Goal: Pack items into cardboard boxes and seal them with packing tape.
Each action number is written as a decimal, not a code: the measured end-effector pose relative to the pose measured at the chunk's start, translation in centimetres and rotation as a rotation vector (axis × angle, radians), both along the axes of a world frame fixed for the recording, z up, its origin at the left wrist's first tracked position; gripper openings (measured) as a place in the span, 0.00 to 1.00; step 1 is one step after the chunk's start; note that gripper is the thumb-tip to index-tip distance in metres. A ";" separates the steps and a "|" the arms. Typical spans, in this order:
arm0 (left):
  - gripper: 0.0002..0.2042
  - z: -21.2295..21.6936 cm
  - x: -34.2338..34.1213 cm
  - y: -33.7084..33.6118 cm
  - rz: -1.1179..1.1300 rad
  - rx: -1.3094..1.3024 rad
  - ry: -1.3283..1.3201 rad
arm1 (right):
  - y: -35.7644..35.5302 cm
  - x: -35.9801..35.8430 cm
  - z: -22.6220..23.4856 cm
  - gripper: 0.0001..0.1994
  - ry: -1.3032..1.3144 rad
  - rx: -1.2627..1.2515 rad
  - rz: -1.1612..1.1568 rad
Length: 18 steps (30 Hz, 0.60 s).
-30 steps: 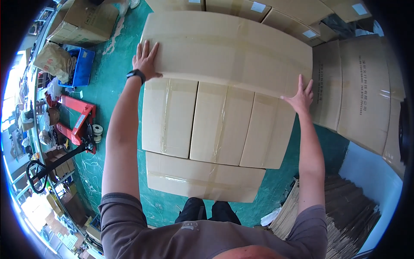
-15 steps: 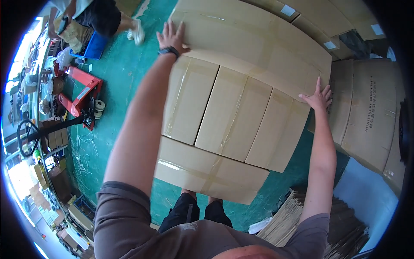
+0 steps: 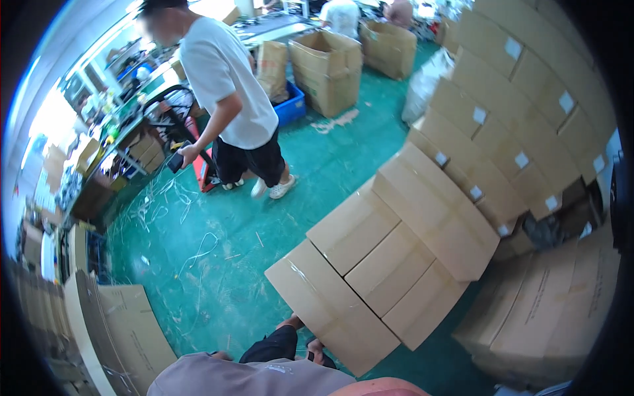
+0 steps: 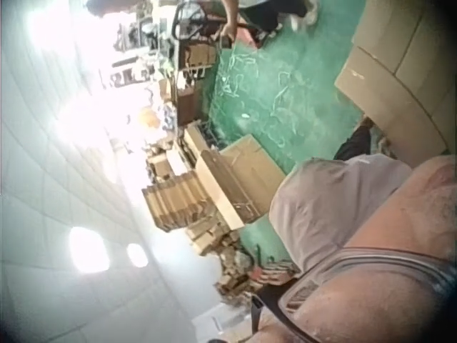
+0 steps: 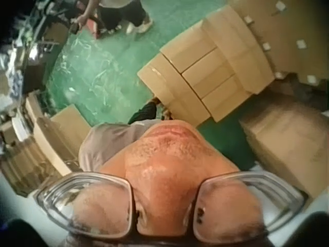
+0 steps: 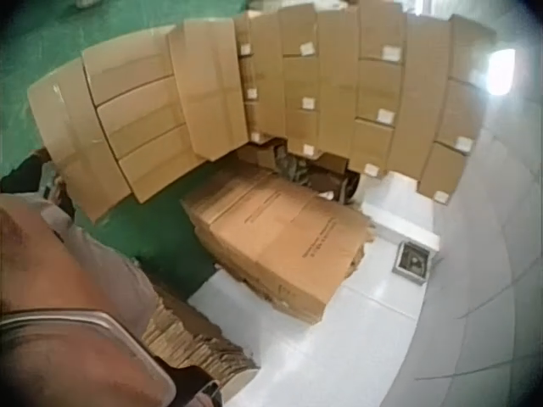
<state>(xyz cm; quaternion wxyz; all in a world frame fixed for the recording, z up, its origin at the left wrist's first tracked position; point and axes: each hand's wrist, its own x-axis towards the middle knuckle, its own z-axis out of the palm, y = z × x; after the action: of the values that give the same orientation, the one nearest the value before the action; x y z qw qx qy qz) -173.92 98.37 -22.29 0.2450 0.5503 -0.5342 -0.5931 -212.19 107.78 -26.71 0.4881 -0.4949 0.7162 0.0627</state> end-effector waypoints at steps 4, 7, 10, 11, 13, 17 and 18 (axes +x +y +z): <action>0.34 12.4 22.7 12.4 0.089 0.102 -0.104 | 0.9 0.6 -2.1 0.42 -0.413 0.198 0.200; 0.33 9.8 26.5 19.8 0.151 0.233 -0.152 | -2.6 -3.9 2.2 0.40 -0.120 -0.041 0.319; 0.32 3.8 28.1 16.6 0.172 0.383 -0.231 | -8.7 -11.1 7.8 0.33 0.144 0.045 -0.242; 0.31 1.4 27.1 15.7 0.179 0.433 -0.264 | -10.7 -11.8 10.5 0.29 0.279 -0.059 -0.429; 0.31 0.9 33.3 15.6 0.210 0.535 -0.348 | -16.2 -10.3 15.4 0.20 0.260 -0.177 -1.161; 0.30 -0.5 42.4 17.3 0.156 0.801 -0.461 | -21.6 0.1 18.1 0.18 -0.101 -0.352 -1.269; 0.30 -1.2 44.0 17.6 0.139 0.857 -0.480 | -23.1 4.0 17.8 0.21 -0.075 -0.404 -1.151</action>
<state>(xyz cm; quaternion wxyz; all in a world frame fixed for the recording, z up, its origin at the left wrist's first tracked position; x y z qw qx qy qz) -129.92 116.02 -23.49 -0.0939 0.7569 -0.2457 -0.5982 -208.20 84.64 -8.89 0.3648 -0.1133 0.8488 -0.3656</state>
